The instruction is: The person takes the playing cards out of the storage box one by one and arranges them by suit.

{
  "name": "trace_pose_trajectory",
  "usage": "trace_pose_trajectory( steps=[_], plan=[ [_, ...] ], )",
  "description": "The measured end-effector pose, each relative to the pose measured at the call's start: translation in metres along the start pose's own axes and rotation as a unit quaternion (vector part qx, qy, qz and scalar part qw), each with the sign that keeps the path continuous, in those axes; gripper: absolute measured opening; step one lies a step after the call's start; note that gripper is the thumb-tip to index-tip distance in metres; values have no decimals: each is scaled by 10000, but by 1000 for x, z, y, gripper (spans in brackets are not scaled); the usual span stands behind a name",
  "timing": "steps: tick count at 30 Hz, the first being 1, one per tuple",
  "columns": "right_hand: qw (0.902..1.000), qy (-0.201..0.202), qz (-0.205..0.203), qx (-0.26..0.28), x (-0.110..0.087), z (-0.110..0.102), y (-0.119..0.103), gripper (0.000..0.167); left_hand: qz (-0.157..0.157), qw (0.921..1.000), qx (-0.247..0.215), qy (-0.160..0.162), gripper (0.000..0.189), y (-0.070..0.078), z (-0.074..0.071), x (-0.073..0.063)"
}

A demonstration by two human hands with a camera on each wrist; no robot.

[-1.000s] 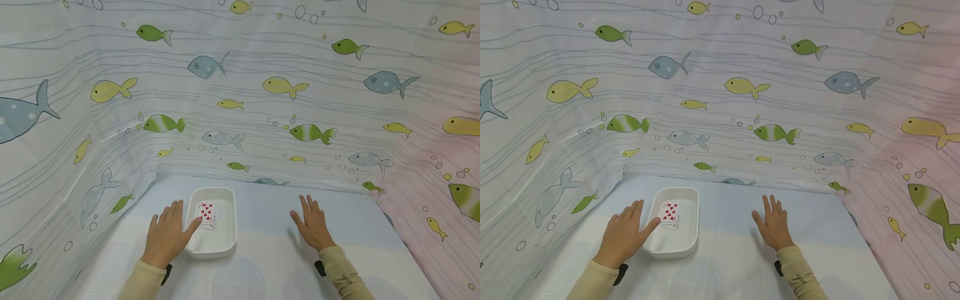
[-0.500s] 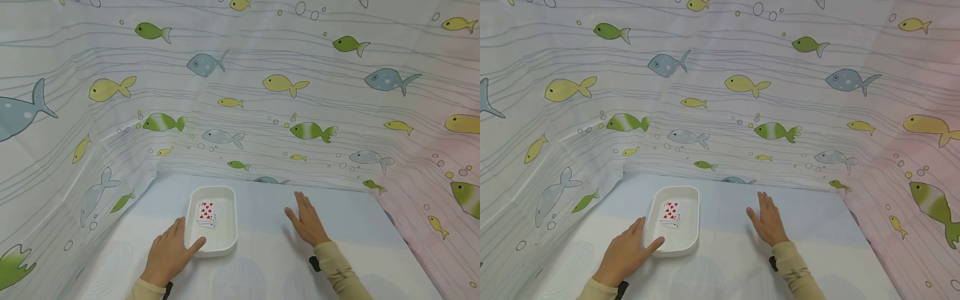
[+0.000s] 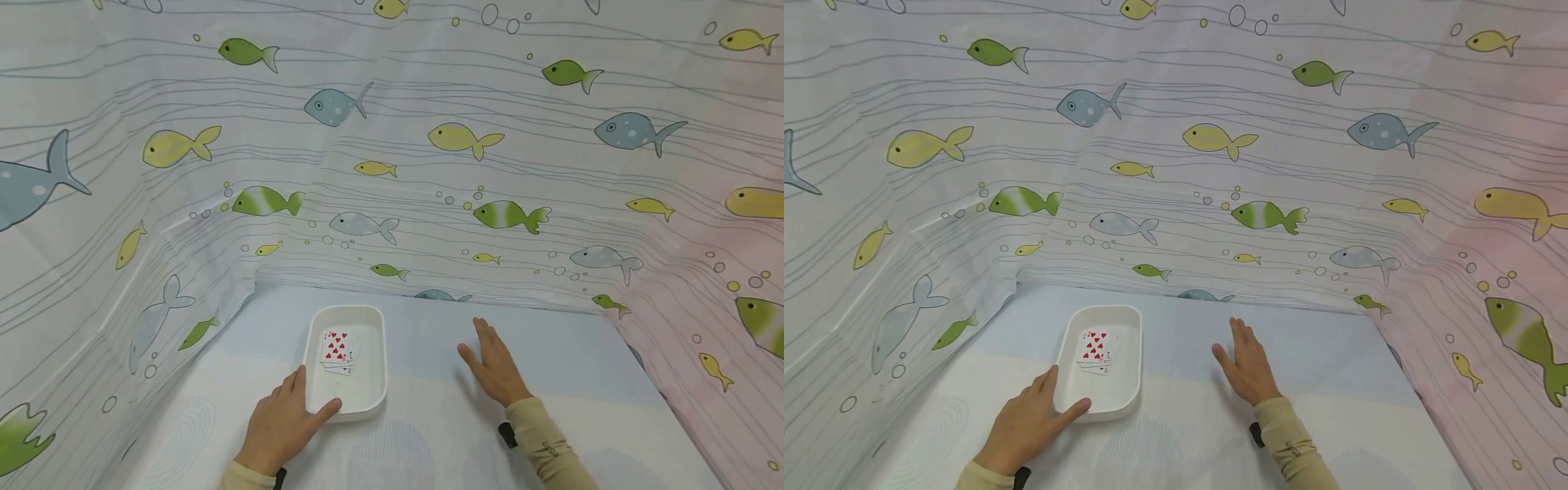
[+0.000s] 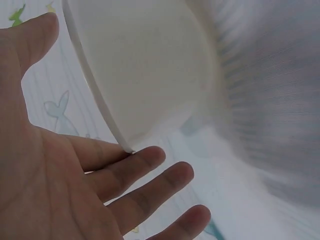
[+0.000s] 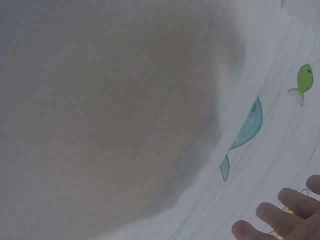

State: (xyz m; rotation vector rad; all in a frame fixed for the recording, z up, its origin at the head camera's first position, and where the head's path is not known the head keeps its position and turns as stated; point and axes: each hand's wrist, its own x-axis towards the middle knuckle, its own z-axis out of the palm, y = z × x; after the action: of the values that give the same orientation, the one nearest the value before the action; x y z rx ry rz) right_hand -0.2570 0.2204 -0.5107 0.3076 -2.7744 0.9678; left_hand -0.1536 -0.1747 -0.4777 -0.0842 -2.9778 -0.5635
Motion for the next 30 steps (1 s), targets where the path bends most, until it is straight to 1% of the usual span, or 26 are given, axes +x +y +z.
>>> trace_pose_trajectory(
  steps=[6, 10, 14, 22, 27, 30],
  plan=[
    [9999, -14, -26, 99, 0, 4, -2, 80, 12, 10000, -12, -38, 112, -1, 4, -1],
    [9998, -62, -43, 180, 2, 7, -7, 81, -17, 10000, -24, -64, 115, -2, 5, -1],
    [9997, -18, -123, 212, 5, 12, -13, 80, -13, 10000, -9, -71, 118, -2, 5, -2],
    [9990, -25, -187, 417, 9, 23, -31, 80, 6, 10000, 12, -27, 121, -2, 6, -2],
    [9992, -30, -297, 252, 15, 32, -45, 79, 30, 10000, 60, 19, 120, -2, 6, -1],
    [9994, -80, -270, 189, 20, 36, -54, 79, 25, 10000, 81, 17, 120, -2, 5, -2]
  ],
)
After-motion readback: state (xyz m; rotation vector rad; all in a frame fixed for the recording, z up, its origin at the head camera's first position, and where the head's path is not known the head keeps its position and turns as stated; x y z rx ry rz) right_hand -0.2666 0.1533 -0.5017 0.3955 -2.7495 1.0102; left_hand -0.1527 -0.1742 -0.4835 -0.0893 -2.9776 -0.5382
